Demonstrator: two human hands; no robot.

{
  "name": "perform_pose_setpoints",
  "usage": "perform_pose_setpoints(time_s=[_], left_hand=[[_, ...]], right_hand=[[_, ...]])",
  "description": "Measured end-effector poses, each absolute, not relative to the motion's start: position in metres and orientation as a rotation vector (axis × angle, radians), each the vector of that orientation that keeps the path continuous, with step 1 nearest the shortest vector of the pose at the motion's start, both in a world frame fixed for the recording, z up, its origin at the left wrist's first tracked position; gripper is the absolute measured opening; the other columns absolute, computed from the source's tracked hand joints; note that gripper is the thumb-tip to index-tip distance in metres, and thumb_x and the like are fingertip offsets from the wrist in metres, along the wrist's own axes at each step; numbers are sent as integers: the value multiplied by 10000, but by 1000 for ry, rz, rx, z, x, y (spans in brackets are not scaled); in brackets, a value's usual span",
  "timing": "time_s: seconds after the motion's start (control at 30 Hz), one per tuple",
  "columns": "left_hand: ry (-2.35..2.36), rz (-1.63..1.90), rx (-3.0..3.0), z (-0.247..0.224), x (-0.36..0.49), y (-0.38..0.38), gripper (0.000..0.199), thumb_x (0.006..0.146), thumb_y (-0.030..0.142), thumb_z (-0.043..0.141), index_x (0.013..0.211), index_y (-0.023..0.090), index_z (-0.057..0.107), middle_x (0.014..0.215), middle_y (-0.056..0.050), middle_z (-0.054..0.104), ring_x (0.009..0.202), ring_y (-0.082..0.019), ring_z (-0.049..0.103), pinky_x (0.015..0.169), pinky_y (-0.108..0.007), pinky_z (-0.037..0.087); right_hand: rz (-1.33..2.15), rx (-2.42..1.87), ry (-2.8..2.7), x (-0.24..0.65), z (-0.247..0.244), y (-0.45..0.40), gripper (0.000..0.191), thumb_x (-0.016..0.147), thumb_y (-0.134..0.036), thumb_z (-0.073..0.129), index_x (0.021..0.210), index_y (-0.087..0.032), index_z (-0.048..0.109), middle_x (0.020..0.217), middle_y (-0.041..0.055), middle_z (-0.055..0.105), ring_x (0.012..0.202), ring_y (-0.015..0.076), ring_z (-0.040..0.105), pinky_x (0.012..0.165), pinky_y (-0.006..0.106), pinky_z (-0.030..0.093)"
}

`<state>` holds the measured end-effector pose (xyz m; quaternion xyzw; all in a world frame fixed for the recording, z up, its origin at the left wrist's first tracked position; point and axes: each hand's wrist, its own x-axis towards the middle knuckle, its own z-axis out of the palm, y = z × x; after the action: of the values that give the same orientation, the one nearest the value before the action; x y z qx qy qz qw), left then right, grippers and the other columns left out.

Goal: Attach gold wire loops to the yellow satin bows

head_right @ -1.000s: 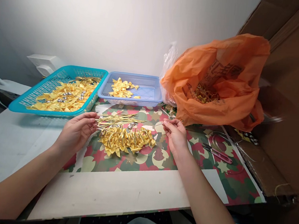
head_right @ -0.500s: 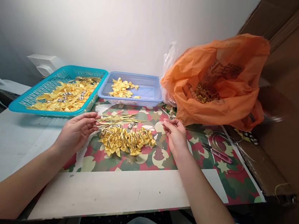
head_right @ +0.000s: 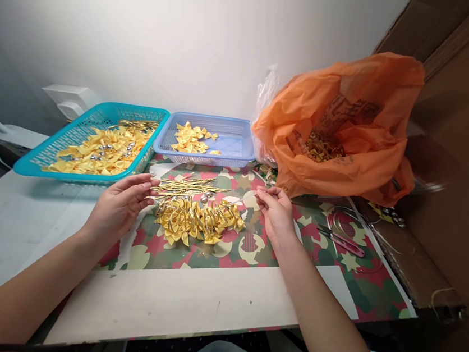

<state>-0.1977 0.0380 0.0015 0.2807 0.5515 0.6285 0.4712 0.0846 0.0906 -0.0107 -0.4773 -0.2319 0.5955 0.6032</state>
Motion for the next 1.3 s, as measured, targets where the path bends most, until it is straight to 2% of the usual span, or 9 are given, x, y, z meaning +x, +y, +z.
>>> perform_pose_setpoints(time_s=[0.37, 0.77, 1.03, 1.17, 1.3], left_hand=[[1362, 1529, 690, 2, -198, 38, 326, 605, 262, 835, 905, 194, 730, 949, -63, 761, 679, -120, 664, 580, -201, 514], [1366, 1525, 685, 3, -198, 38, 392, 617, 283, 847, 983, 200, 732, 961, -58, 751, 669, -90, 651, 574, -160, 519], [1362, 1534, 672, 4, -197, 39, 437, 619, 266, 840, 1031, 194, 716, 978, -69, 748, 656, -95, 648, 559, -173, 513], [1364, 1545, 660, 6, -196, 39, 420, 614, 258, 838, 1006, 186, 705, 948, -52, 745, 654, -89, 643, 557, -162, 510], [1355, 1551, 650, 4, -196, 39, 319, 615, 278, 831, 889, 179, 701, 861, -26, 736, 626, -79, 617, 551, -155, 506]], right_hand=[[1366, -1093, -545, 86, -12, 92, 429, 459, -122, 873, 625, -206, 487, 689, -52, 705, 598, 89, 653, 566, 190, 542], [1372, -1112, -480, 83, -6, 89, 417, 445, -80, 865, 600, -201, 498, 658, -51, 709, 584, 70, 632, 561, 155, 521], [1368, -1116, -487, 82, -6, 90, 409, 447, -80, 862, 594, -200, 499, 657, -53, 709, 583, 70, 637, 551, 153, 519], [1368, -1104, -505, 83, -8, 90, 416, 446, -98, 869, 604, -197, 497, 674, -42, 708, 598, 78, 644, 571, 165, 522], [1373, -1091, -503, 84, -9, 90, 420, 423, -105, 875, 597, -197, 504, 672, -40, 711, 591, 73, 641, 570, 159, 525]])
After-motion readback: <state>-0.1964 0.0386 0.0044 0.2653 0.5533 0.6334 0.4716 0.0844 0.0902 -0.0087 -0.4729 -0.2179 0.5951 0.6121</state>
